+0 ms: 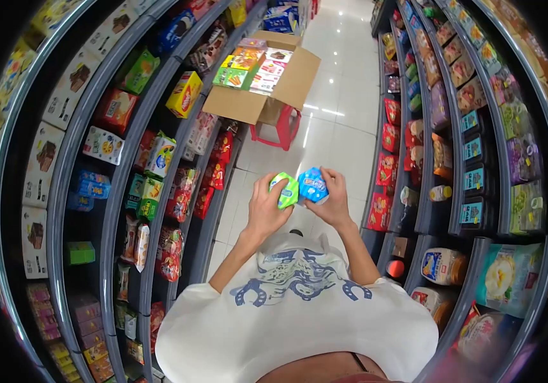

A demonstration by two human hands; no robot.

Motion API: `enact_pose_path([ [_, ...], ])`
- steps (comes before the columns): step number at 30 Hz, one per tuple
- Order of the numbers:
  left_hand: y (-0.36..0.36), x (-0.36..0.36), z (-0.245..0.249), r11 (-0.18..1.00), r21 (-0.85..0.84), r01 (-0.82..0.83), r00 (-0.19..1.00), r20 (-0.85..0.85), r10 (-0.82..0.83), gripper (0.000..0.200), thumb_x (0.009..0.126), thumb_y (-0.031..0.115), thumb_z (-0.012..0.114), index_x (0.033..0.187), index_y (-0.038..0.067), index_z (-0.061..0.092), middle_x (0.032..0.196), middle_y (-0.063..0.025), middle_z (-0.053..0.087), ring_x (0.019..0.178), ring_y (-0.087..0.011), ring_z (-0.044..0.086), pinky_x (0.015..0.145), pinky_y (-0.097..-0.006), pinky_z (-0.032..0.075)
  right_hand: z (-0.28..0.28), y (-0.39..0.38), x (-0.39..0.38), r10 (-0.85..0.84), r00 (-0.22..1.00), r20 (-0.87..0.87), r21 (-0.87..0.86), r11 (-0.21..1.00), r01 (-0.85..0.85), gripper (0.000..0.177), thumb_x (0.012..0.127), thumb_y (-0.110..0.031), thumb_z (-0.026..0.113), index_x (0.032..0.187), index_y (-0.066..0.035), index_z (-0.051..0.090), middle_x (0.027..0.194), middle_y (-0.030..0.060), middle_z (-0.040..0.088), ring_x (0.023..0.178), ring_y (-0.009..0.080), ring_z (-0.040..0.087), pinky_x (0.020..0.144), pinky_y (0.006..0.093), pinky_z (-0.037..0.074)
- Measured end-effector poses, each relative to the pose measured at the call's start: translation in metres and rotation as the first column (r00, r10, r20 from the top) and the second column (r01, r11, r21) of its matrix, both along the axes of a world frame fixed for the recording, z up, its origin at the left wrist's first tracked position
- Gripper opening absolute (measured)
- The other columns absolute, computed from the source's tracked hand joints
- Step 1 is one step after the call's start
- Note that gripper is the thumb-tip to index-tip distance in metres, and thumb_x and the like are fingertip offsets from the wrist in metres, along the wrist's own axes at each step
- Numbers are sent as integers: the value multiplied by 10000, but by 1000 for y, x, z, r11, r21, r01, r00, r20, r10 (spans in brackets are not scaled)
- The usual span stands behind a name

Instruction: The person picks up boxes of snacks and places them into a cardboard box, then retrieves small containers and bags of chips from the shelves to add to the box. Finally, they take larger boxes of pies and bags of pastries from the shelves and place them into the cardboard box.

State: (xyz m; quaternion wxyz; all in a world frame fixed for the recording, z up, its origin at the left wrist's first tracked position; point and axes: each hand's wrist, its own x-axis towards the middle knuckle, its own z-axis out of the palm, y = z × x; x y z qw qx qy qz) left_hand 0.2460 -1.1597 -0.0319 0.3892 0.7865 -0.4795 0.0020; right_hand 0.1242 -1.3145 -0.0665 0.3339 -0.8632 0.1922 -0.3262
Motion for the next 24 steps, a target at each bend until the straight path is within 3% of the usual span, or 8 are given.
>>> enact_pose_path([
  [6, -61, 19, -19, 984, 69, 164, 986, -31, -162, 569, 612, 89, 769, 1149, 67, 582, 1230, -168, 494, 1118, -377, 496, 879, -439, 482, -31, -33, -6, -176, 983, -48, 76, 981, 179, 796, 570, -152, 816, 1278, 29, 500, 1174, 191, 493, 1091, 344, 502, 919, 403, 457],
  [12, -112, 73, -41, 972, 119, 201, 977, -99, -190, 586, 616, 107, 781, 1165, 83, 578, 1246, -164, 491, 1136, -370, 498, 891, -434, 485, -51, -81, 37, -184, 978, -96, 179, 963, 199, 800, 569, -164, 811, 1286, 12, 504, 1180, 181, 503, 1086, 326, 544, 907, 386, 480],
  [15, -140, 111, -42, 978, 113, 176, 980, -117, -163, 601, 599, 117, 796, 1160, 73, 586, 1231, -155, 512, 1117, -356, 519, 905, -417, 477, -44, -118, 75, -146, 978, -151, 148, 975, 168, 800, 572, -168, 812, 1288, 9, 503, 1168, 178, 515, 1072, 325, 558, 905, 379, 483],
  [19, -168, 178, -40, 998, 59, 30, 984, -178, -19, 619, 587, 125, 812, 1167, 58, 605, 1219, -149, 529, 1127, -338, 529, 933, -396, 467, -40, -172, 132, -77, 979, -187, 160, 981, 108, 782, 586, -175, 807, 1281, 18, 507, 1162, 190, 523, 1068, 328, 566, 901, 380, 488],
  [22, -181, 231, -59, 989, 22, -147, 940, -308, 146, 589, 617, 153, 794, 1166, 52, 603, 1253, -155, 505, 1143, -338, 516, 939, -411, 458, -36, -213, 172, -32, 977, -211, 78, 996, 49, 785, 589, -184, 808, 1286, 14, 506, 1169, 189, 521, 1072, 326, 568, 898, 378, 491],
  [24, -186, 271, -75, 967, 9, -255, 888, -394, 238, 581, 654, 173, 801, 1182, 38, 599, 1176, -152, 560, 1098, -306, 555, 921, -385, 461, -29, -235, 197, -34, 972, -231, 70, 996, 51, 775, 595, -178, 799, 1289, 10, 511, 1174, 186, 524, 1068, 319, 575, 899, 372, 490],
])
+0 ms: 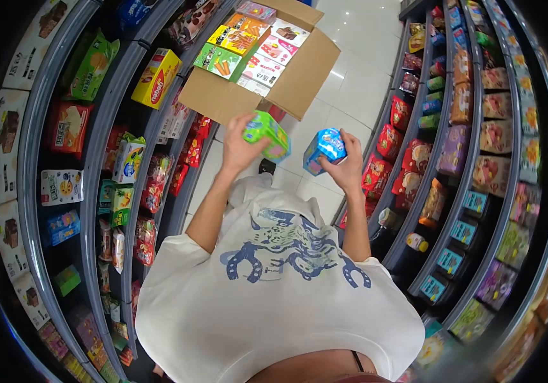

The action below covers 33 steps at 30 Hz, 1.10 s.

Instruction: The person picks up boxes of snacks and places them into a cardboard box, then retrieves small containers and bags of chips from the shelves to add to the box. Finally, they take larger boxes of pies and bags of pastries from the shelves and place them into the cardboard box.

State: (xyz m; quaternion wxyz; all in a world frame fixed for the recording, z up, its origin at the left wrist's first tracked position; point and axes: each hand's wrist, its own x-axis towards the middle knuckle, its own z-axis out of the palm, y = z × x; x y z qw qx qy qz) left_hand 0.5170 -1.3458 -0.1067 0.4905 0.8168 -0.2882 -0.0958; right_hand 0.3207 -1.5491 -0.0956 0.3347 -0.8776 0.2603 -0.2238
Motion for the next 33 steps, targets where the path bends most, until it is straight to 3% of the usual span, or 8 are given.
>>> enact_pose_path([
  [2, -3, 38, -32, 993, -29, -111, 986, -125, 107, 562, 691, 175, 796, 1194, 28, 594, 1141, -141, 594, 1073, -269, 576, 909, -355, 463, 4, -19, 18, -6, 1000, -10, 23, 1000, 6, 766, 598, -175, 794, 1287, 9, 517, 1175, 185, 527, 1062, 317, 580, 900, 370, 490],
  [5, -18, 82, -45, 916, -172, -364, 803, -556, 215, 516, 763, 165, 764, 1216, -2, 581, 1115, -119, 624, 1037, -206, 588, 902, -306, 452, 3, -42, 39, -23, 1000, 6, 87, 996, 22, 757, 601, -181, 791, 1285, 10, 531, 1177, 170, 541, 1061, 296, 589, 901, 361, 487],
  [9, -46, 128, -65, 850, -129, -510, 659, -693, 291, 474, 838, 189, 700, 1239, -25, 564, 1158, -104, 609, 1069, -168, 560, 948, -282, 407, -8, -77, 65, -34, 999, -17, 171, 985, 36, 752, 607, -175, 795, 1288, 9, 534, 1176, 155, 548, 1060, 273, 591, 899, 355, 487],
  [15, -98, 179, -108, 817, 62, -573, 563, -694, 448, 562, 776, 217, 744, 1255, -21, 574, 1187, -140, 615, 1113, -199, 557, 976, -297, 393, -35, -167, 136, 133, 990, 39, 350, 927, -139, 746, 618, -183, 807, 1278, 30, 533, 1178, 154, 545, 1071, 254, 579, 900, 350, 484],
  [20, -119, 196, -117, 810, 201, -552, 559, -631, 537, 616, 752, 219, 757, 1283, -21, 558, 1223, -137, 603, 1170, -191, 524, 1031, -305, 337, -19, -245, 215, 399, 915, 60, 336, 855, -395, 710, 641, -161, 795, 1267, 48, 533, 1162, 156, 544, 1058, 240, 572, 897, 336, 481],
  [24, -133, 189, -96, 806, 292, -515, 532, -629, 567, 621, 736, 214, 767, 1273, -25, 567, 1137, -127, 641, 1041, -181, 597, 917, -284, 433, -31, -284, 263, 485, 872, 66, 402, 787, -468, 704, 640, -148, 796, 1266, 44, 537, 1161, 155, 545, 1051, 240, 575, 893, 335, 483],
  [30, -143, 186, -115, 691, 339, -638, 456, -558, 694, 628, 736, 241, 767, 1254, -48, 562, 1094, -142, 651, 974, -193, 626, 843, -311, 487, -39, -284, 302, 606, 795, 17, 450, 705, -547, 754, 609, -155, 819, 1279, 35, 532, 1181, 153, 541, 1052, 239, 578, 895, 341, 486],
  [33, -154, 179, -122, 521, 445, -729, 378, -373, 847, 659, 693, 328, 800, 1187, -50, 583, 1111, -169, 640, 977, -236, 632, 845, -329, 495, -38, -275, 309, 680, 734, -6, 503, 636, -586, 784, 604, -172, 824, 1300, 21, 520, 1189, 149, 538, 1065, 242, 575, 906, 342, 484],
])
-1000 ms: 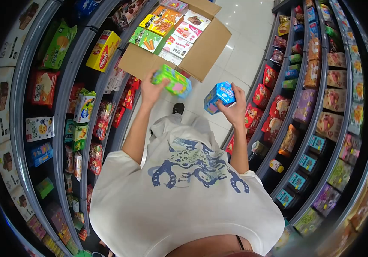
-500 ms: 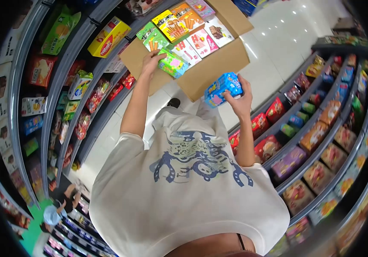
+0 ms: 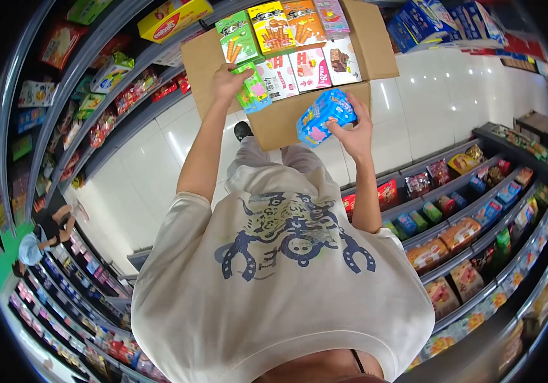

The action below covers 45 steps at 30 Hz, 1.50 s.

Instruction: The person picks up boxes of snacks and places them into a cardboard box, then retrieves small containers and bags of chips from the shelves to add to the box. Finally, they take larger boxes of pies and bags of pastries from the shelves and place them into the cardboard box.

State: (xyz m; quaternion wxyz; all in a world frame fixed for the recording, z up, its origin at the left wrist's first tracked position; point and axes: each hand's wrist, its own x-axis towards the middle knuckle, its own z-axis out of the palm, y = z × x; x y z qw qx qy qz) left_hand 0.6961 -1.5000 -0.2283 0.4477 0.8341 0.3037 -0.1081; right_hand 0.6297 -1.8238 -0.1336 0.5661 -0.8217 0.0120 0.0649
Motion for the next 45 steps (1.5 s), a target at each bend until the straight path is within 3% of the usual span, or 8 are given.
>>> enact_pose_path([
  [5, -14, -11, -23, 946, 319, -51, 988, 157, 0, 737, 676, 450, 796, 1174, -46, 573, 1128, -240, 626, 1011, -317, 635, 874, -382, 501, 1, 8, 10, 93, 995, -18, 12, 996, -93, 811, 604, -184, 828, 1327, -7, 509, 1205, 147, 529, 1081, 244, 569, 915, 349, 481],
  [14, -38, -9, -5, 980, 188, -63, 998, -9, 66, 809, 709, 433, 758, 1234, -93, 440, 1123, -280, 585, 1066, -377, 589, 894, -416, 486, -3, 10, 13, 119, 993, 27, -2, 993, -119, 773, 622, -135, 821, 1321, -2, 518, 1204, 140, 535, 1072, 218, 571, 881, 330, 498],
  [20, -48, -17, -24, 882, 470, -12, 997, 79, -28, 737, 705, 385, 762, 1227, -40, 465, 1197, -236, 530, 1043, -399, 565, 890, -448, 484, -6, 17, 32, 172, 985, 6, 5, 985, -172, 795, 598, -231, 849, 1293, 3, 540, 1220, 178, 533, 1112, 269, 565, 925, 368, 485],
  [24, -49, -24, -27, 892, 452, 23, 998, 48, -50, 665, 730, 361, 729, 1238, 6, 486, 1262, -213, 494, 1136, -391, 502, 923, -461, 466, -13, 30, 61, 241, 970, 35, -22, 971, -240, 812, 588, -273, 863, 1283, 6, 550, 1207, 184, 547, 1073, 283, 591, 897, 377, 504],
  [30, -39, -54, -33, 894, 443, 63, 990, 82, -111, 567, 757, 307, 690, 1227, 30, 536, 1304, -200, 484, 1193, -380, 451, 963, -464, 438, -28, 63, 107, 379, 925, -11, -284, 886, -366, 890, 600, -438, 833, 1271, 66, 538, 1109, 210, 618, 995, 279, 639, 841, 350, 527],
  [33, -33, -73, -33, 909, 406, 93, 983, 109, -149, 557, 758, 298, 682, 1227, 28, 549, 1328, -194, 474, 1198, -376, 451, 976, -456, 434, -20, 81, 128, 412, 853, -319, -192, 854, -484, 931, 606, -471, 824, 1269, 107, 517, 1001, 207, 676, 916, 264, 671, 813, 336, 532],
  [38, -29, -92, -22, 940, 323, 112, 986, 78, -145, 553, 764, 284, 667, 1250, 49, 546, 1363, -158, 455, 1218, -361, 448, 1002, -434, 428, -75, 95, 155, 445, 799, -404, -298, 762, -575, 1000, 597, -557, 791, 1287, 107, 502, 961, 189, 700, 871, 225, 691, 800, 335, 531],
  [45, -25, -101, -22, 950, 286, 126, 984, 84, -156, 539, 766, 266, 660, 1254, 70, 546, 1372, -156, 446, 1235, -361, 439, 1010, -436, 424, -94, 108, 156, 314, 877, -363, -185, 898, -398, 902, 607, -489, 837, 1234, 94, 552, 914, 124, 711, 751, 159, 685, 708, 279, 550],
])
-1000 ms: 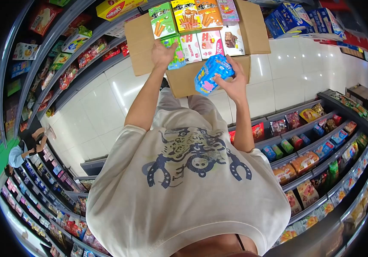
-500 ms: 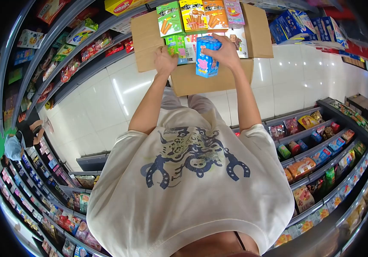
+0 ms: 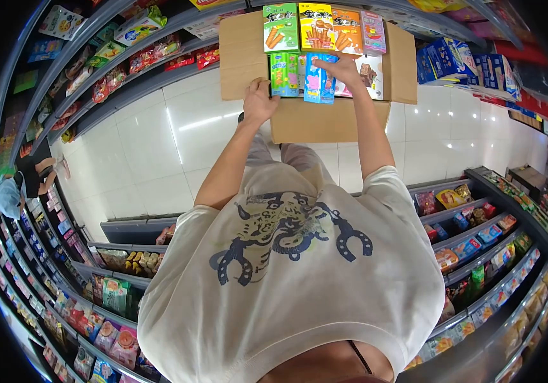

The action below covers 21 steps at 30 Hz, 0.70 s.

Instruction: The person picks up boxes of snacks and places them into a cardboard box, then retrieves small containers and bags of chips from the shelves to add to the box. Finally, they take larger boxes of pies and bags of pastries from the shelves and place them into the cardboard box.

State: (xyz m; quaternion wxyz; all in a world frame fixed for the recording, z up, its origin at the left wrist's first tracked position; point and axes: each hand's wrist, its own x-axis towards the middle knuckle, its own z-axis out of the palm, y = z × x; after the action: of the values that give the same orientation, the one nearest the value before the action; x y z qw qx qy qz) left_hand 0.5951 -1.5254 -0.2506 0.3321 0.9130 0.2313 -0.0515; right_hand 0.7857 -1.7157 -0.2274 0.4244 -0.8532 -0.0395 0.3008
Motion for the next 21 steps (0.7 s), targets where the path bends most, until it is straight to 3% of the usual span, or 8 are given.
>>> enact_pose_path([
  [1, -1, 0, -1, 1000, 6, 2, 1000, 3, -2, 536, 766, 265, 660, 1253, 69, 546, 1375, -157, 443, 1237, -361, 438, 1010, -437, 424, 6, 0, -1, -6, 1000, 0, 53, 999, 6, 838, 622, -461, 845, 1193, 92, 581, 891, 106, 713, 712, 119, 673, 665, 254, 550],
  [7, 1, -2, 2, 999, 11, 38, 999, -17, -38, 520, 776, 248, 650, 1251, 65, 549, 1392, -162, 426, 1240, -360, 437, 1008, -438, 423, 3, 7, 0, 55, 998, -5, 8, 998, -55, 829, 609, -447, 860, 1165, 104, 587, 855, 121, 704, 652, 117, 657, 609, 264, 545],
  [10, 1, -2, 7, 999, -7, 38, 999, -27, -38, 516, 777, 239, 647, 1251, 58, 551, 1393, -168, 424, 1238, -366, 437, 1006, -438, 425, -22, 11, -2, 78, 966, 245, -19, 997, -75, 837, 604, -424, 869, 1164, 123, 572, 810, 127, 691, 601, 133, 648, 538, 275, 531],
  [13, 2, -3, 8, 999, -20, 37, 999, -29, -37, 517, 776, 234, 647, 1250, 52, 552, 1390, -176, 424, 1239, -372, 435, 1004, -438, 426, -2, 16, -11, 89, 993, 75, 35, 995, -92, 870, 619, -386, 865, 1216, 142, 515, 787, 144, 687, 619, 180, 663, 562, 303, 541],
  [16, 1, -4, 7, 999, -25, 38, 999, -26, -38, 521, 774, 232, 648, 1252, 50, 550, 1388, -183, 424, 1244, -374, 432, 1005, -438, 426, 13, 22, -24, 24, 999, 27, -31, 999, -23, 894, 637, -342, 855, 1271, 145, 455, 900, 198, 688, 769, 231, 683, 699, 342, 553],
  [19, 1, -5, 6, 999, -19, 35, 999, -19, -36, 523, 774, 230, 647, 1256, 51, 547, 1392, -186, 419, 1250, -374, 428, 1005, -438, 427, 0, 16, -34, 62, 963, 262, 68, 994, -82, 881, 669, -321, 829, 1293, 148, 421, 1056, 254, 651, 950, 276, 655, 849, 371, 517],
  [21, 0, -6, 5, 999, -20, 34, 999, -39, -35, 529, 782, 237, 648, 1267, 54, 539, 1400, -180, 413, 1267, -366, 418, 1020, -429, 415, -28, 9, -43, -9, 968, 252, 104, 994, -18, 850, 692, -327, 808, 1288, 143, 427, 1123, 265, 620, 1022, 296, 626, 891, 378, 495],
])
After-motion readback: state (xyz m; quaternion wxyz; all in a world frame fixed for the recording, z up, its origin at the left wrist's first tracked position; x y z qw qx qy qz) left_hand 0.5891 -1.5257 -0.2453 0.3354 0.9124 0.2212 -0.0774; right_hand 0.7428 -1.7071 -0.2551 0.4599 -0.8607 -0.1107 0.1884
